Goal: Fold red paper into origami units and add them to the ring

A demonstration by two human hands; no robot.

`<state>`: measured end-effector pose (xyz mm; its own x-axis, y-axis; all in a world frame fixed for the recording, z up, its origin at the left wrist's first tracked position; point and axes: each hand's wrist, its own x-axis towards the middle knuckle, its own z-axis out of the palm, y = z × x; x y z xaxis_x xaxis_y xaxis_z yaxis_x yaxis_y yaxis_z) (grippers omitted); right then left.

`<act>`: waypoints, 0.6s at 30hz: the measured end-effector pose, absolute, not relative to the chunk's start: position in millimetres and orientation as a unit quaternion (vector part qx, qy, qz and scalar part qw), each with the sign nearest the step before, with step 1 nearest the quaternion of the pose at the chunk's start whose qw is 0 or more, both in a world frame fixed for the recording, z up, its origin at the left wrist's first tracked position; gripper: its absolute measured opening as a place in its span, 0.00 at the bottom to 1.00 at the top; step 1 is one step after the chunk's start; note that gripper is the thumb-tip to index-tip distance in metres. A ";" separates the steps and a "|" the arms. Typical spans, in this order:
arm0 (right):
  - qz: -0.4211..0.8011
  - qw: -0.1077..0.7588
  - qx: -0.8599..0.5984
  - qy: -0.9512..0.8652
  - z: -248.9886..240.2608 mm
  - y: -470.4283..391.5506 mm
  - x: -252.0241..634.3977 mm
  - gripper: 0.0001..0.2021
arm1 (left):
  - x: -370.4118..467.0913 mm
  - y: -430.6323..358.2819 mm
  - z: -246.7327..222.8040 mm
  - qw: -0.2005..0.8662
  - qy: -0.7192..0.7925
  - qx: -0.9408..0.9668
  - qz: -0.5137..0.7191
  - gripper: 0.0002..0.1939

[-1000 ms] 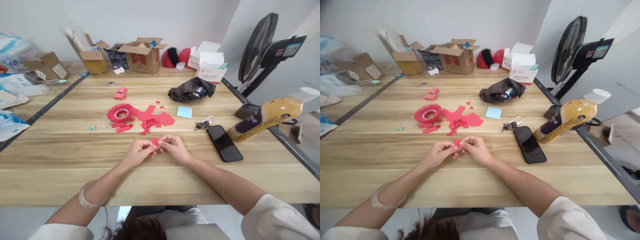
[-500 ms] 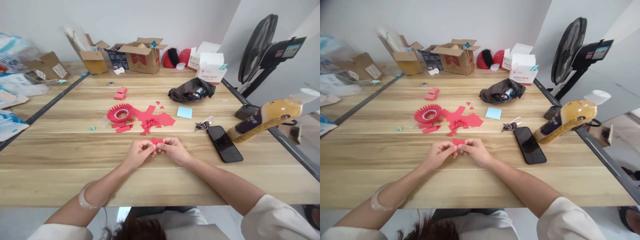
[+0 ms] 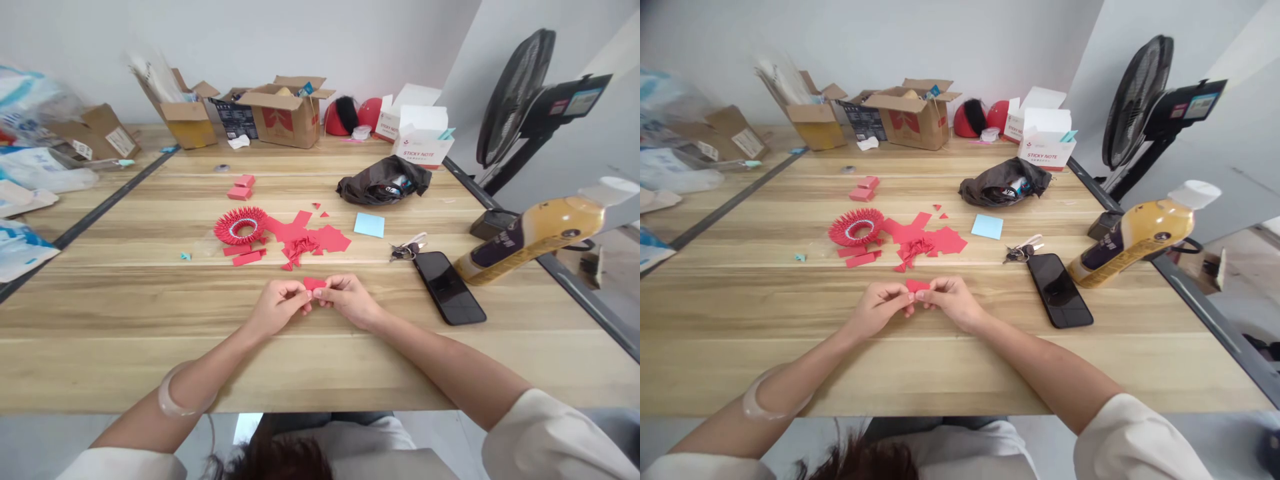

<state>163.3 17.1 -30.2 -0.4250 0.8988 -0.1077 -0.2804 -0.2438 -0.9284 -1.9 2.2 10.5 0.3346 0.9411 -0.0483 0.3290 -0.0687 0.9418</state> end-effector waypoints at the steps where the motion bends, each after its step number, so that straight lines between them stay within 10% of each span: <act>1: 0.711 0.417 -0.339 -0.453 -30.2 17.0 163.3 0.10 | -1.4 1.9 10.9 0.480 0.483 0.660 0.316 0.14; 18: 0.669 0.400 -0.355 -0.517 -22.0 14.0 164.2 0.11 | -9.6 5.9 7.2 0.438 0.482 0.701 0.291 0.12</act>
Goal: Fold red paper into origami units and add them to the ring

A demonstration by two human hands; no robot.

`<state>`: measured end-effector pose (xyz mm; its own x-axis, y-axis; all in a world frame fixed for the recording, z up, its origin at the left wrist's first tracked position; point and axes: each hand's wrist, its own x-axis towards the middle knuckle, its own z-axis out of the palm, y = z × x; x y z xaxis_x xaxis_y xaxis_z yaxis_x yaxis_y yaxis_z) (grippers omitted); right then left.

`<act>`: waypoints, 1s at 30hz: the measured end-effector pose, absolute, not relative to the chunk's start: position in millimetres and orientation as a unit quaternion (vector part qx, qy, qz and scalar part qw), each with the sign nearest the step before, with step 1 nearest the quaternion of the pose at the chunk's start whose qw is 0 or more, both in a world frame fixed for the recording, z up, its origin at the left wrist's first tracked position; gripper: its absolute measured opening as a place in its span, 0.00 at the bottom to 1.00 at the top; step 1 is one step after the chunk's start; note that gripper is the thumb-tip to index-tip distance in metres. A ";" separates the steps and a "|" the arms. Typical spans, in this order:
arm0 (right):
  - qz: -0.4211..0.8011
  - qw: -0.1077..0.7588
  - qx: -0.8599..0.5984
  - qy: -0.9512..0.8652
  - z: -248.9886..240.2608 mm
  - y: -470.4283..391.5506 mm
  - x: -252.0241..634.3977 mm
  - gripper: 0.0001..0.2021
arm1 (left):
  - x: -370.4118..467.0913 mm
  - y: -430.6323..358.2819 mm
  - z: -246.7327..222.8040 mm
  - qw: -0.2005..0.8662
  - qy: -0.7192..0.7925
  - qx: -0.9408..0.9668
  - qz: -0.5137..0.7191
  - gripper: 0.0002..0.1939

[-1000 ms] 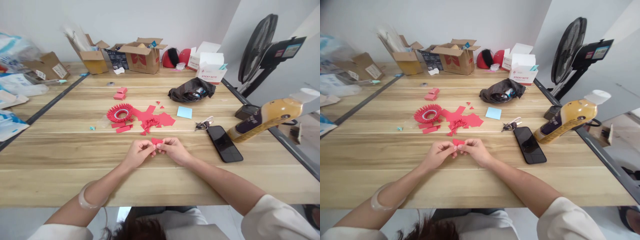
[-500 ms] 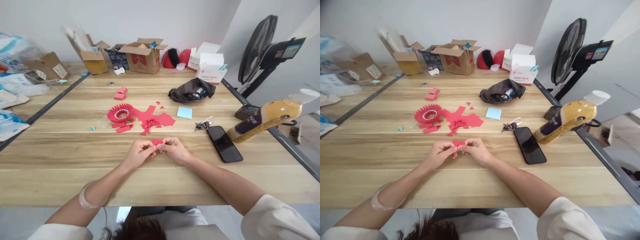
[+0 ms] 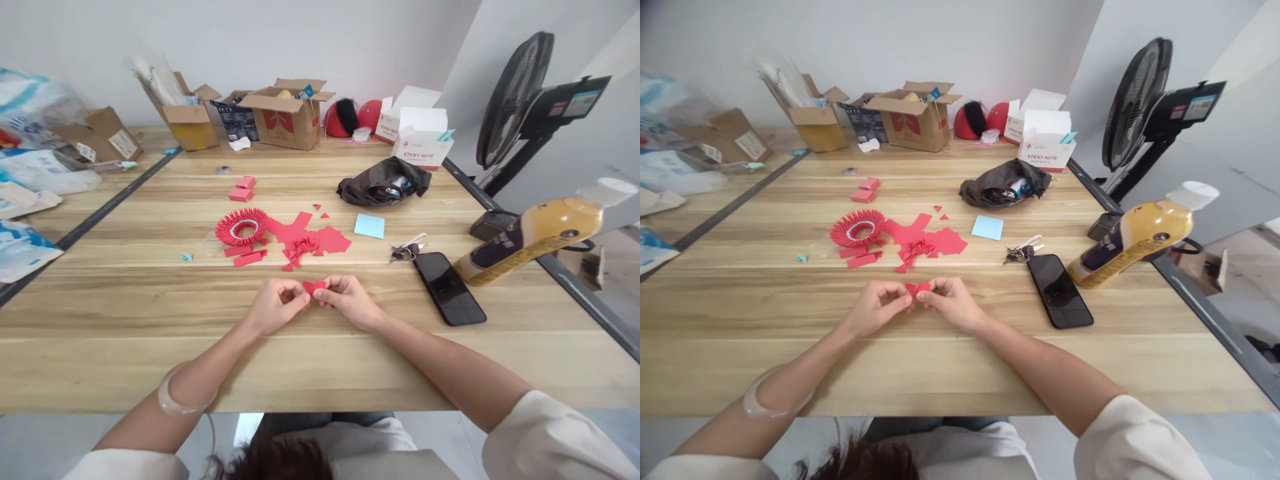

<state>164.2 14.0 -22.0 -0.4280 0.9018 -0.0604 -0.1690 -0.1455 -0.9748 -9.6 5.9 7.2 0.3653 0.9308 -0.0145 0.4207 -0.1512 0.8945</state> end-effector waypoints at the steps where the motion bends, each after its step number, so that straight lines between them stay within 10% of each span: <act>1: 0.668 0.394 -0.355 -0.521 -21.4 13.9 164.6 0.10 | -10.1 6.5 7.3 0.440 0.480 0.697 0.300 0.11; 30: 0.656 0.343 -0.364 -0.565 -18.4 11.6 163.8 0.12 | -5.8 5.4 4.0 0.428 0.483 0.682 0.344 0.13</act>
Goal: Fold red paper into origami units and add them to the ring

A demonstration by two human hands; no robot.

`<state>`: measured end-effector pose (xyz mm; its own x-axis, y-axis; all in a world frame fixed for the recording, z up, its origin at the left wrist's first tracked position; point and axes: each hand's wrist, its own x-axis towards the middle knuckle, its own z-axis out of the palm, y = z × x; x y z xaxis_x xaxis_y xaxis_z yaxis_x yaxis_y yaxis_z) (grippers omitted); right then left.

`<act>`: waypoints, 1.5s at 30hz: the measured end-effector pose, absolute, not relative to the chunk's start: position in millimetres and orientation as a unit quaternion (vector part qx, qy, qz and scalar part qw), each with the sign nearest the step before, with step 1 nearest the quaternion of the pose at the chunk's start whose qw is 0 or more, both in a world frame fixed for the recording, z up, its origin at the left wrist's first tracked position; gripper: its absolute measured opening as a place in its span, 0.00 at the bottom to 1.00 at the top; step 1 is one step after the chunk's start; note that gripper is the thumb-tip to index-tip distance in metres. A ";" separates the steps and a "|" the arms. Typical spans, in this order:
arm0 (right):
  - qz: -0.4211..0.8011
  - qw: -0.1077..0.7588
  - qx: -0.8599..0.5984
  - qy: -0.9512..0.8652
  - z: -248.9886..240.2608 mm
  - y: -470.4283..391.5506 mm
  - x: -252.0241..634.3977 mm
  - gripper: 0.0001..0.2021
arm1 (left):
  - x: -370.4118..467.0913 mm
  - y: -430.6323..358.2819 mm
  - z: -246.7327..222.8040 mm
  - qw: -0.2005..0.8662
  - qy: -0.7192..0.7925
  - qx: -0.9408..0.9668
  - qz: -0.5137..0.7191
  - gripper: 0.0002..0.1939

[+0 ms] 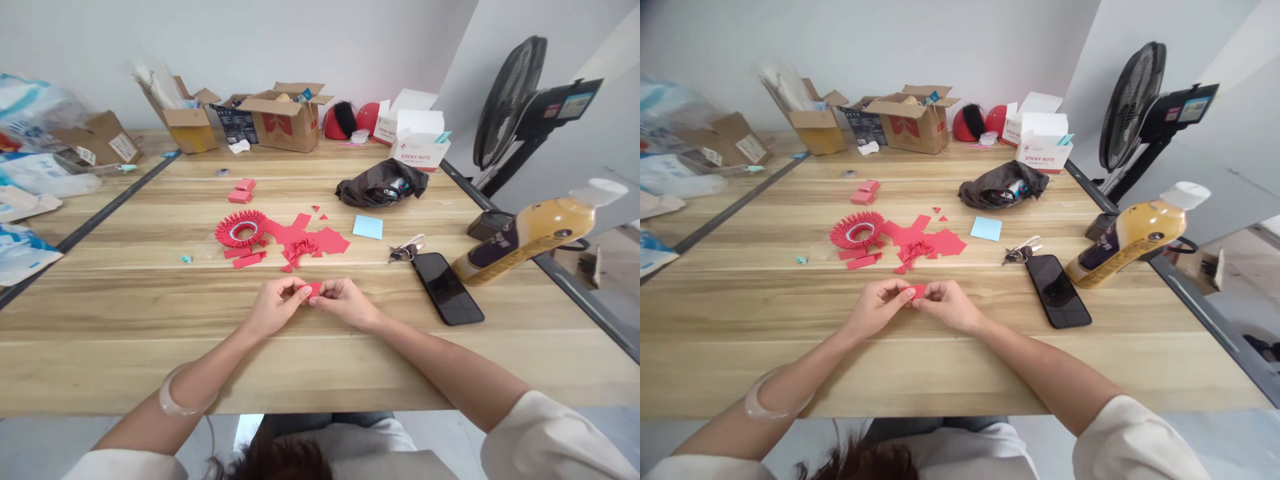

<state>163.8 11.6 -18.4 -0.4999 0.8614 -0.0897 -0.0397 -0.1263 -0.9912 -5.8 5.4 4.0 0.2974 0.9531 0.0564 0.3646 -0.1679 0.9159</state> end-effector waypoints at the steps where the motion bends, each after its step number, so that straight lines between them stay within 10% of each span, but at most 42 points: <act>1: 0.656 0.345 -0.361 -0.567 -17.8 11.0 163.6 0.12 | -5.5 5.0 4.2 0.427 0.482 0.682 0.346 0.13; 18: 0.664 0.338 -0.335 -0.577 -14.2 11.5 166.5 0.19 | -3.7 3.5 7.2 0.479 0.429 0.685 0.343 0.12; 28: 0.703 0.371 -0.341 -0.502 -23.8 16.3 163.3 0.24 | -8.6 3.2 1.8 0.197 0.439 0.791 0.378 0.07; 45: 0.663 0.422 -0.362 -0.501 -23.2 13.3 163.7 0.14 | -6.9 9.4 -0.4 0.512 0.479 0.593 0.396 0.09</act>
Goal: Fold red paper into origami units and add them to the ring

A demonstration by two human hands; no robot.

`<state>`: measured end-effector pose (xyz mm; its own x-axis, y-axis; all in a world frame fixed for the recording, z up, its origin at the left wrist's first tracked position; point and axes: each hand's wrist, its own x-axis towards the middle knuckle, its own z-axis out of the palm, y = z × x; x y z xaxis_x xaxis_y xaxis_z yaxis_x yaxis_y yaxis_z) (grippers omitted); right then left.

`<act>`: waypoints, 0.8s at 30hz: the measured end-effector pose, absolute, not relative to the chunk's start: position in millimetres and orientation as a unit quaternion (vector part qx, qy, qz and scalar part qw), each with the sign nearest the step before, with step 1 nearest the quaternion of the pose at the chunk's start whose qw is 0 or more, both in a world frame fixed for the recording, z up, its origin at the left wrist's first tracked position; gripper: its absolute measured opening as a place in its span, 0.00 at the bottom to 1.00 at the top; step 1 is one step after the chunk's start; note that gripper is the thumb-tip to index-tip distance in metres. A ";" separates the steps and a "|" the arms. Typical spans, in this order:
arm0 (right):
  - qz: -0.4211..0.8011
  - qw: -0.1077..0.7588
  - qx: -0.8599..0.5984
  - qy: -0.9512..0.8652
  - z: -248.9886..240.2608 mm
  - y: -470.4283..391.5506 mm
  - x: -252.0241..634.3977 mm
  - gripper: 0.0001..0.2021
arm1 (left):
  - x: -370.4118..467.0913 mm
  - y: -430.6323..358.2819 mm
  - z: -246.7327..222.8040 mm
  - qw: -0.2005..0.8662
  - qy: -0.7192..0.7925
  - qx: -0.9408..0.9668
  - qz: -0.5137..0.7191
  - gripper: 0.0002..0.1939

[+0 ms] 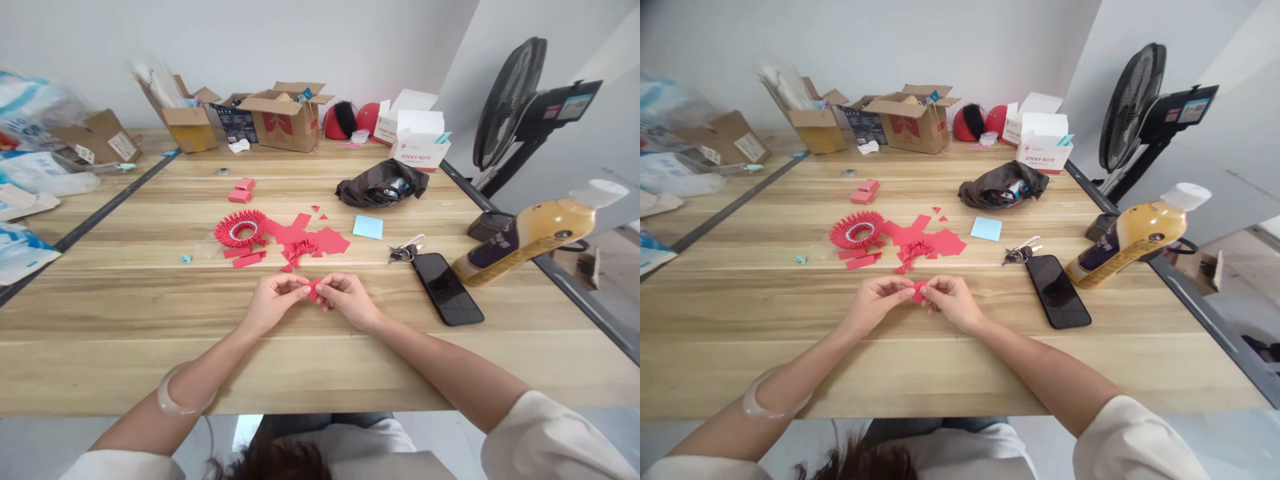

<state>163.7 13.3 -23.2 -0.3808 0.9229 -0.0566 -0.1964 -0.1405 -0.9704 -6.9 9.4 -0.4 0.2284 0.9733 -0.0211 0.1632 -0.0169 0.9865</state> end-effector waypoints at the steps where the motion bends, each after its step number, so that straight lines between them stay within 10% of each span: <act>1: 0.663 0.419 -0.361 -0.504 -22.6 13.2 163.7 0.13 | -6.6 9.1 0.9 0.519 0.476 0.593 0.391 0.09; 24: 0.813 0.397 -0.290 -0.313 -19.5 17.5 168.3 0.05 | -6.7 6.9 3.8 0.466 0.472 0.627 0.410 0.06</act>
<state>168.3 17.5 -19.5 -0.5162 0.8269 -0.2229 -0.4638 -0.4887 -0.7390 -6.7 6.9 3.8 0.2193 0.9728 0.0742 0.2098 -0.1213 0.9702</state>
